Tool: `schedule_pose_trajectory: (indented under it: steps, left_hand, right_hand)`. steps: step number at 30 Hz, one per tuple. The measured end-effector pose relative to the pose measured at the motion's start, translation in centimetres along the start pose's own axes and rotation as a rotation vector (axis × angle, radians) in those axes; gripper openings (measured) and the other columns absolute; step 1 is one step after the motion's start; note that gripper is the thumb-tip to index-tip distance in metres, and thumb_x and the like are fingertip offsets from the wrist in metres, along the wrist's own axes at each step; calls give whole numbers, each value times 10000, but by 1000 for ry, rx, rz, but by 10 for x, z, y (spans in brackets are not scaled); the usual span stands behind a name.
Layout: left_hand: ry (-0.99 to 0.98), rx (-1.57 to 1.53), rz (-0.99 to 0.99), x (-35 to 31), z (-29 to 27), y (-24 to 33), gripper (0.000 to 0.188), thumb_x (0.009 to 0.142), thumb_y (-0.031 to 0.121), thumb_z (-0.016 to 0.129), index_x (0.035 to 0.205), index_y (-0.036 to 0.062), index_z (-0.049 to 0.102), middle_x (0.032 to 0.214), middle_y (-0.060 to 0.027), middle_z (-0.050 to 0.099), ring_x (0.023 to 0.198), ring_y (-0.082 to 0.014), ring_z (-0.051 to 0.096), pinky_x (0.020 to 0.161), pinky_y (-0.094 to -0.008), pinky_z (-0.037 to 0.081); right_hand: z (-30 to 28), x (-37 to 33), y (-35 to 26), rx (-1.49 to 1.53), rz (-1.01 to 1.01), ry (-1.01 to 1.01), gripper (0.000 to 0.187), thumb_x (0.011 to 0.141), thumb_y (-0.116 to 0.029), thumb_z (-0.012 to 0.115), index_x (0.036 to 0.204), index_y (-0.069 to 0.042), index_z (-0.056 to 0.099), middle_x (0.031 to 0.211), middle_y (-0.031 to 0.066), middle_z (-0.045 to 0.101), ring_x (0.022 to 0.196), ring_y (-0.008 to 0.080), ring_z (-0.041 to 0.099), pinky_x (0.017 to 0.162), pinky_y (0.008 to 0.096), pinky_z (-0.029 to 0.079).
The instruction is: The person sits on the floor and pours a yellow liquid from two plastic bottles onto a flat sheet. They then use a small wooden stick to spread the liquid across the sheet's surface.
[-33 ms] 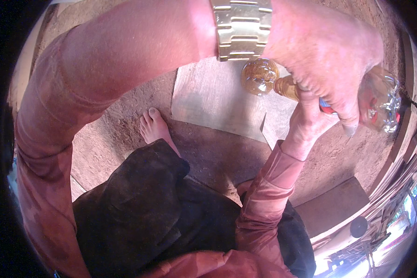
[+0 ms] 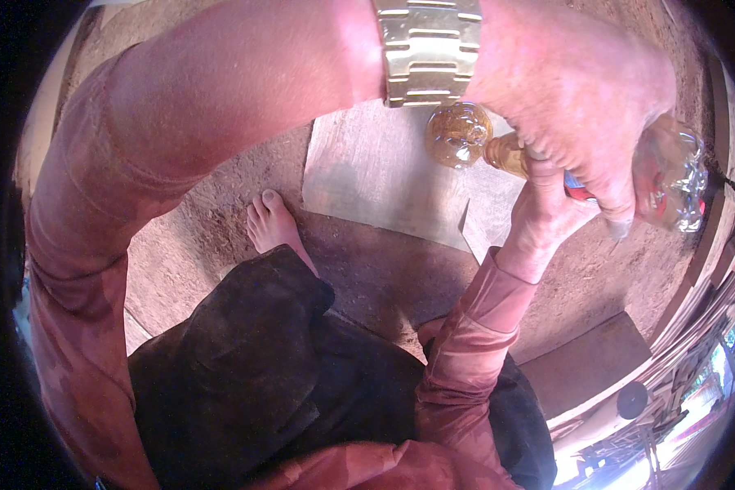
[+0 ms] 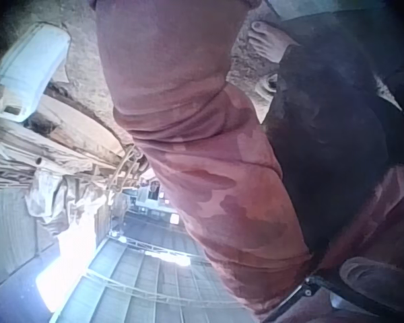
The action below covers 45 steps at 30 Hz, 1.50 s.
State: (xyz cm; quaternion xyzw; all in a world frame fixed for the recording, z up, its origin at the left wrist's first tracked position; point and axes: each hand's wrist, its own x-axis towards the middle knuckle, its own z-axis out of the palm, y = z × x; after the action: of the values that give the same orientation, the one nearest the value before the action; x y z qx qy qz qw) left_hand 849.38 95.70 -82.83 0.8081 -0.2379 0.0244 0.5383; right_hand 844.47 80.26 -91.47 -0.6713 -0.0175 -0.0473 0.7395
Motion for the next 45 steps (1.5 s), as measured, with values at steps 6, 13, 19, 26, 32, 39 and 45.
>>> schedule_pose_trajectory:
  steps: [6, 13, 19, 26, 32, 39, 45]
  left_hand:
    - [29, -32, -3, -25, 1, 0, 454, 698, 347, 867, 900, -30, 716, 818, -198, 737, 796, -300, 749, 756, -414, 595]
    - [42, -37, -7, -31, 0, 0, 465, 697, 356, 871, 908, -30, 719, 825, -199, 739, 802, -300, 750, 760, -414, 595]
    - [42, -46, -10, -35, 1, -1, 475, 696, 363, 874, 916, -29, 721, 832, -199, 741, 808, -299, 751, 763, -413, 595]
    - [54, -44, -7, -37, 1, -1, 487, 695, 372, 877, 924, -29, 724, 839, -200, 743, 814, -298, 751, 766, -412, 595]
    - [69, -43, -15, -41, 2, 0, 497, 693, 379, 880, 931, -28, 726, 845, -200, 745, 820, -298, 752, 769, -411, 595]
    - [92, -38, -18, -43, 1, -1, 509, 692, 388, 884, 940, -28, 729, 853, -201, 746, 826, -297, 752, 773, -411, 596]
    - [230, -5, -62, -48, 1, -10, 519, 691, 396, 887, 947, -27, 731, 859, -201, 748, 832, -296, 753, 776, -410, 596]
  right_hand:
    - [16, 1, 0, -17, -57, 125, 237, 760, -42, 696, 988, 15, 661, 905, 69, 733, 825, 68, 704, 933, 283, 574]
    - [1, 5, 11, -58, -157, -123, 615, 835, -257, 787, 1303, 35, 515, 1030, 148, 679, 929, 257, 724, 895, 401, 616]
    - [-13, 9, 15, -83, -131, -202, 818, 861, -415, 816, 1431, 23, 426, 1135, 198, 681, 993, 312, 735, 914, 455, 625]
    - [-16, 9, 18, -71, -145, -232, 737, 927, -351, 771, 1456, 17, 411, 1193, 200, 672, 996, 316, 738, 922, 470, 628]
    - [-20, 8, 22, -65, -175, -177, 616, 967, -276, 731, 1433, 9, 447, 1227, 187, 664, 1025, 292, 731, 922, 450, 624]
    - [-18, 3, 19, 19, -169, -92, 625, 927, -237, 806, 1408, 3, 488, 1239, 134, 652, 1090, 226, 678, 941, 389, 572]
    - [-16, 0, 17, -113, -250, -100, 547, 872, -170, 868, 1307, 31, 603, 1267, 118, 667, 1108, 201, 664, 946, 357, 544]
